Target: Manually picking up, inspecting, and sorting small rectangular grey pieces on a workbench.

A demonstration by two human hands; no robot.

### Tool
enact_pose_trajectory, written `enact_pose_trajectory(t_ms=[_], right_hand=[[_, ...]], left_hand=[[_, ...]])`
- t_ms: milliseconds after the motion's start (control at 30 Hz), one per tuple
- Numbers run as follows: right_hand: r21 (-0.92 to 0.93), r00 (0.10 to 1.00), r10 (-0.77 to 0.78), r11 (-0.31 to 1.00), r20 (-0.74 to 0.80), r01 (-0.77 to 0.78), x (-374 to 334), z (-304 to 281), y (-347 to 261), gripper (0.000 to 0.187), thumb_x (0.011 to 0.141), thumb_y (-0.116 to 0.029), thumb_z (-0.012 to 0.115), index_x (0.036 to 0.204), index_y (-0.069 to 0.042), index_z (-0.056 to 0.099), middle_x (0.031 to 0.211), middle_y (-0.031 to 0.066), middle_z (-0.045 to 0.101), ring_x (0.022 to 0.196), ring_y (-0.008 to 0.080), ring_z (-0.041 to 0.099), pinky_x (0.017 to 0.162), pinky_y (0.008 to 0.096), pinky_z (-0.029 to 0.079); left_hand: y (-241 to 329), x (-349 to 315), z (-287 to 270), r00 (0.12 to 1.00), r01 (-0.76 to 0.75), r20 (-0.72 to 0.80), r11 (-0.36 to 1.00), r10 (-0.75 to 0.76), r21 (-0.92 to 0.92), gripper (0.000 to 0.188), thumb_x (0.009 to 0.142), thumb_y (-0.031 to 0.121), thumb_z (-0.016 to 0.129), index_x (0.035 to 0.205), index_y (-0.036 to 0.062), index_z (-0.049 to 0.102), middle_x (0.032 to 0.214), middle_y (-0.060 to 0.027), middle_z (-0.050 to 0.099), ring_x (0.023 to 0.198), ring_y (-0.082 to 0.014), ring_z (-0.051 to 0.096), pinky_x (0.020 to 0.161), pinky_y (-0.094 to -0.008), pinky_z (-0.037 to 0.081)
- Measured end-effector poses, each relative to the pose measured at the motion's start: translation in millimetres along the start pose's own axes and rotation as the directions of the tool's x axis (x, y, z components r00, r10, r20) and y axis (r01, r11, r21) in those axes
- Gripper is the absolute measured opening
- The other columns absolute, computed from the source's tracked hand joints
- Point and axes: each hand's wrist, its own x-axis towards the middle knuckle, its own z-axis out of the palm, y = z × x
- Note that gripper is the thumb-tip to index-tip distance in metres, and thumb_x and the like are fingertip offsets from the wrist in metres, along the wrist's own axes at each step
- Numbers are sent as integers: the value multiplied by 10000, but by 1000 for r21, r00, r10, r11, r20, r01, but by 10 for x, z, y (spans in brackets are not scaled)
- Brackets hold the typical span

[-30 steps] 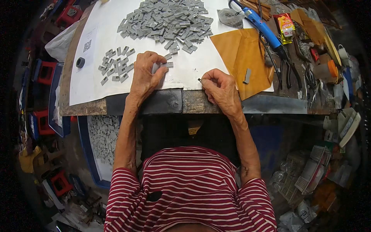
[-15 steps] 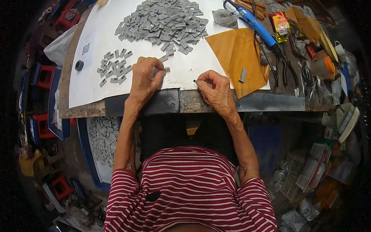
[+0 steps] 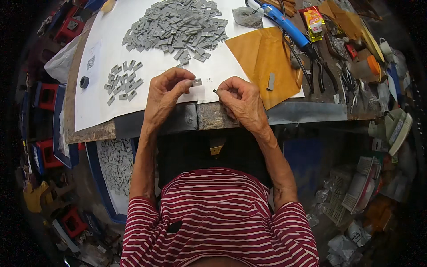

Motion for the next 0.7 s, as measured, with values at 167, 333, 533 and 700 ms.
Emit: enact_pose_trajectory(t_ms=[167, 333, 533, 700], right_hand=[[40, 1000, 8, 999, 30, -9, 28, 0, -31, 98, 831, -94, 574, 822, 3, 561, 575, -24, 494, 443, 26, 416, 380, 164, 301], [22, 998, 22, 999, 54, -23, 45, -11, 4, 99, 829, -84, 570, 820, 14, 556, 572, -14, 496, 435, 31, 417, 372, 168, 304], [41, 998, 54, 998, 45, -56, 77, -17, 68, 97, 817, -71, 574, 791, 21, 552, 570, -5, 496, 432, 37, 422, 362, 172, 309], [31, 997, 68, 997, 48, -69, 88, -34, 95, 100, 809, -68, 580, 776, 21, 551, 566, -1, 500, 427, 40, 425, 359, 175, 317]], left_hand=[[14, 33, 124, 978, 183, 140, 957, -154, -227, 173, 828, 106, 549, 919, -27, 613, 661, -18, 563, 596, -63, 496, 560, -201, 411], [-59, 39, 180, 969, 201, 188, 950, -158, -239, 169, 837, 108, 548, 913, -29, 614, 661, -16, 561, 581, -65, 488, 540, -198, 406], [-88, 25, 187, 966, 173, 223, 966, -128, -192, 164, 838, 95, 550, 910, -37, 614, 658, -20, 563, 568, -70, 489, 526, -208, 414], [-109, 18, 204, 964, 158, 238, 974, -117, -160, 160, 845, 90, 552, 903, -46, 613, 667, -35, 577, 550, -79, 494, 519, -219, 432]])
